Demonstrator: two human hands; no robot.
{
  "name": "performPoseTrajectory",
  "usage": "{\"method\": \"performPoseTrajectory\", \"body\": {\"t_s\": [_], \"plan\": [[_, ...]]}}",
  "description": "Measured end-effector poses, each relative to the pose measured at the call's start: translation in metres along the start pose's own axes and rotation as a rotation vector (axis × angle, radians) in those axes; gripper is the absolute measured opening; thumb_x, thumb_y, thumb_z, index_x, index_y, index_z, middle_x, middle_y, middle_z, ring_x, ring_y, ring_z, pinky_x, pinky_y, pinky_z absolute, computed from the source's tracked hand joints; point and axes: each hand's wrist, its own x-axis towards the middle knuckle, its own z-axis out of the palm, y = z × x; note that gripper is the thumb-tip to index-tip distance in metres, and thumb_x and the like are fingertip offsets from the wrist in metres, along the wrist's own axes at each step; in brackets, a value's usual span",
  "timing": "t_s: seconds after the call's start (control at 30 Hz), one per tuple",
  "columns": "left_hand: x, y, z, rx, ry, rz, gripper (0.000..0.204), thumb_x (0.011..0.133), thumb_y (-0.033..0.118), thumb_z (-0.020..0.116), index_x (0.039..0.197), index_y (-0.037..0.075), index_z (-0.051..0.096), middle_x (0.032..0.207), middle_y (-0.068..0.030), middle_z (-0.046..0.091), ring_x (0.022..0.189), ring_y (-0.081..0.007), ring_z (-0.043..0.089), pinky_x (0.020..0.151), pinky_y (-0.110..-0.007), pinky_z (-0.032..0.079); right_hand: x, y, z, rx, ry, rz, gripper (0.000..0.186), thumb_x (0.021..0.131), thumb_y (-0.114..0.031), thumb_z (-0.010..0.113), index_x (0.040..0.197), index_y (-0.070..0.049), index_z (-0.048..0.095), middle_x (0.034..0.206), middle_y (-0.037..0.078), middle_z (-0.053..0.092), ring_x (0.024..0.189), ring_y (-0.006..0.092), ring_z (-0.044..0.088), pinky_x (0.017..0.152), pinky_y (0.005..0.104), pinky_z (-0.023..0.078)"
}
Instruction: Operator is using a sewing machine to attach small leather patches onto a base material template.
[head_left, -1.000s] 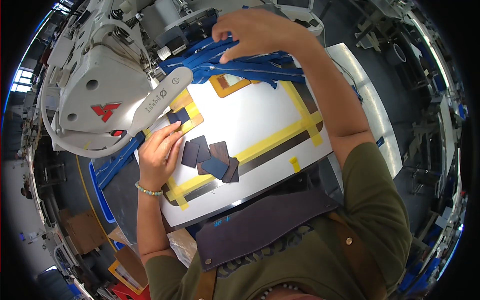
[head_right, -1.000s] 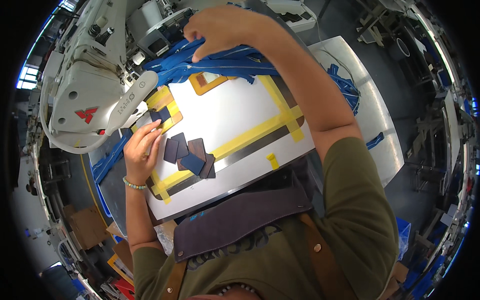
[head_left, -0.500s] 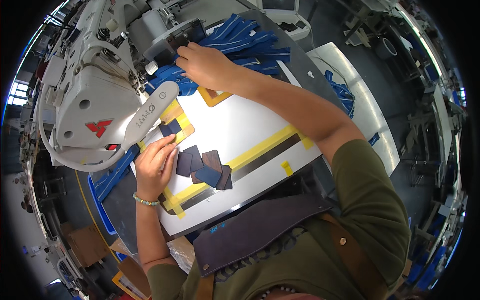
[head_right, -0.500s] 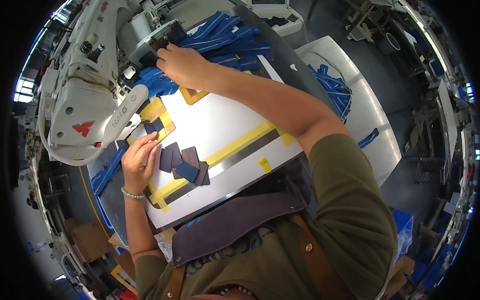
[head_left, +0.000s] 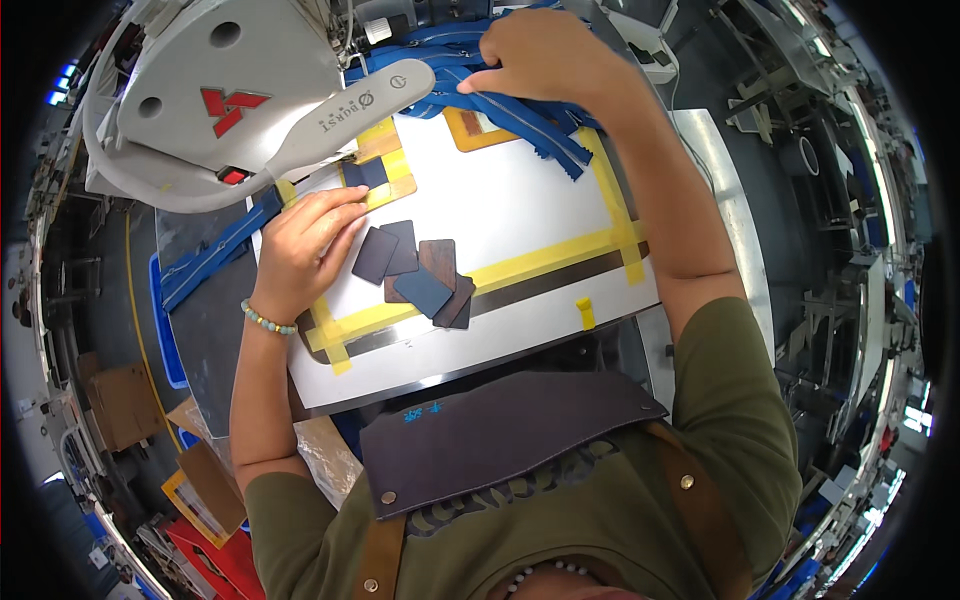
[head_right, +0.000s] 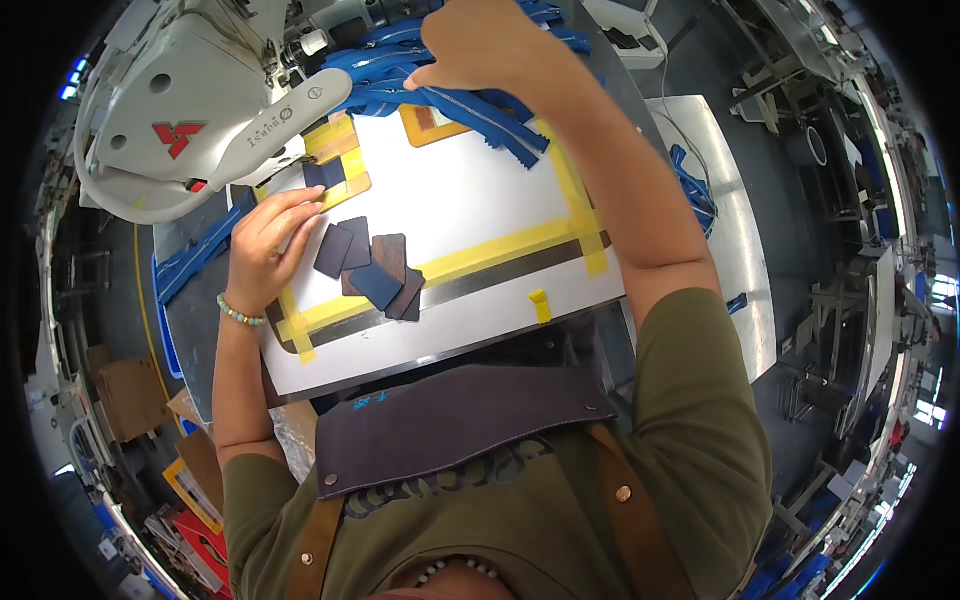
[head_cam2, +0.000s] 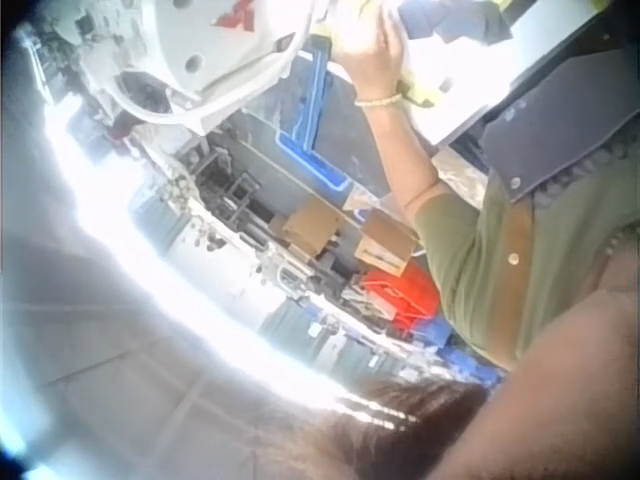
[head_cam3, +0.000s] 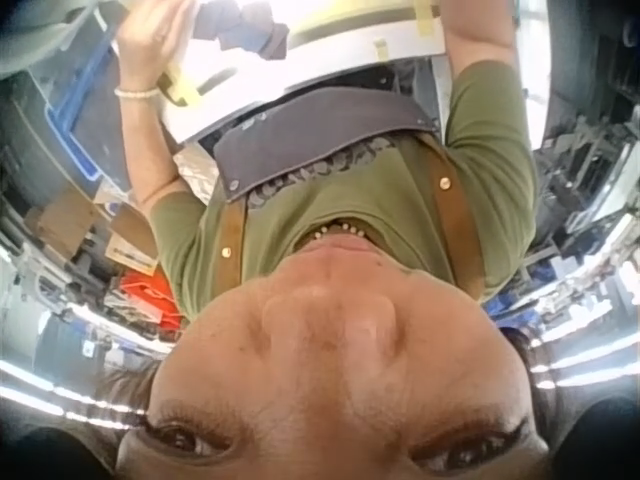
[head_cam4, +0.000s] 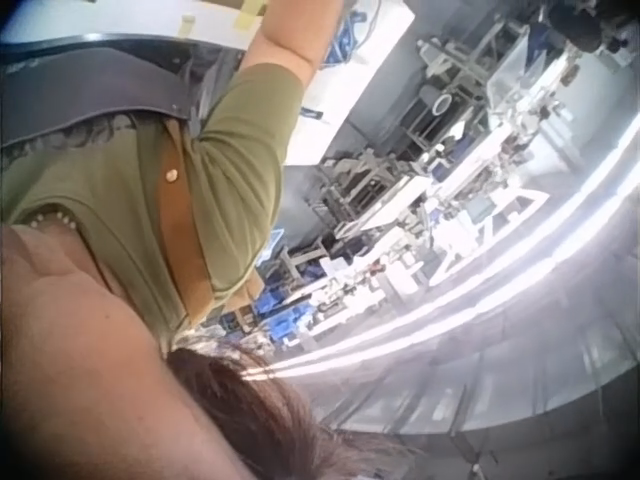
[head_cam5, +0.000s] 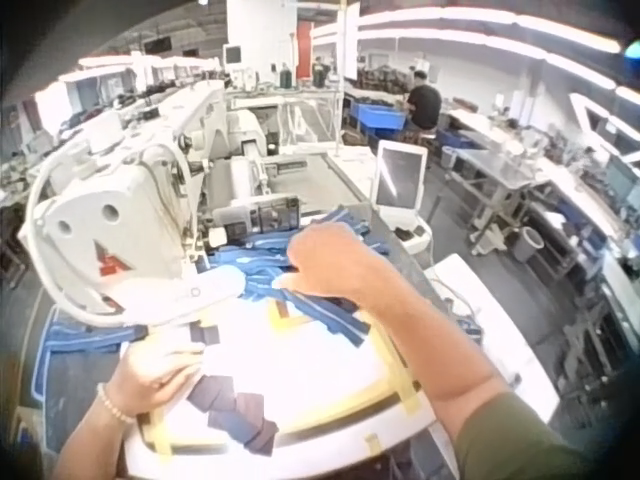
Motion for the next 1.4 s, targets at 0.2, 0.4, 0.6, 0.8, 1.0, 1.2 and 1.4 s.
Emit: {"method": "performPoseTrajectory", "body": {"t_s": [0.2,0.4,0.6,0.8,1.0,1.2,1.4], "plan": [[-0.006,0.001,-0.004,-0.012,-0.006,-0.029,0.018,0.088,-0.001,0.077,0.106,0.001,0.076,0.119,-0.0126,0.078,0.103,-0.0297,0.077,0.087,-0.037,0.061,0.013,0.030,0.027,0.258,0.268,-0.114,0.022,0.096,-0.030,0.077,0.089,-0.009,0.075,0.075,0.005,0.071,0.065,0.0144,0.065,0.061,0.0291,0.047],[-0.003,0.001,-0.004,-0.011,-0.007,0.005,0.017,0.089,0.000,0.077,0.106,0.001,0.076,0.117,-0.0122,0.079,0.101,-0.0290,0.077,0.085,-0.037,0.061,0.001,0.054,-0.013,0.776,0.279,0.124,0.018,0.102,-0.019,0.067,0.096,-0.003,0.074,0.074,0.000,0.067,0.065,0.0109,0.058,0.059,0.0293,0.045],[-0.005,0.003,-0.001,0.001,0.025,0.025,0.015,0.091,0.006,0.079,0.105,0.004,0.076,0.114,-0.0102,0.078,0.093,-0.0280,0.076,0.080,-0.036,0.061,-0.012,0.046,-0.034,0.847,0.077,0.036,0.019,0.107,-0.020,0.065,0.103,-0.003,0.074,0.077,-0.008,0.063,0.065,0.0020,0.050,0.058,0.0220,0.040],[0.001,0.030,0.012,-0.577,0.120,-0.465,0.047,0.094,0.006,0.076,0.140,0.004,0.068,0.131,-0.0102,0.073,0.092,-0.0109,0.070,0.082,-0.027,0.058,-0.015,0.011,-0.031,1.121,-0.155,-0.244,0.018,0.108,-0.017,0.064,0.109,-0.002,0.073,0.095,-0.003,0.068,0.084,0.0028,0.057,0.072,0.0200,0.046],[0.005,0.040,0.018,-1.074,0.077,-0.571,0.068,0.098,0.007,0.075,0.159,0.002,0.045,0.155,-0.0105,0.054,0.099,-0.0070,0.063,0.085,-0.023,0.057,-0.009,0.015,-0.019,1.275,-0.307,-0.528,0.015,0.106,-0.009,0.067,0.115,0.002,0.072,0.106,0.001,0.071,0.096,0.0049,0.061,0.084,0.0203,0.049],[0.001,0.033,0.016,-1.084,-0.046,-0.686,0.019,0.098,0.013,0.080,0.111,0.001,0.075,0.093,0.0019,0.075,0.077,-0.0024,0.062,0.073,-0.020,0.054,-0.008,0.019,-0.021,1.184,-0.370,-0.385,0.017,0.107,-0.010,0.065,0.116,0.002,0.072,0.105,0.003,0.073,0.095,0.0073,0.064,0.084,0.0237,0.052],[0.000,0.019,0.039,-0.852,0.102,-0.751,0.017,0.097,0.016,0.081,0.108,0.003,0.077,0.083,0.0039,0.069,0.071,-0.0017,0.056,0.066,-0.019,0.048,-0.005,0.041,-0.012,0.450,-0.278,-0.271,0.019,0.097,-0.022,0.074,0.106,-0.005,0.076,0.096,0.006,0.076,0.083,0.0152,0.071,0.078,0.0260,0.054]]}}
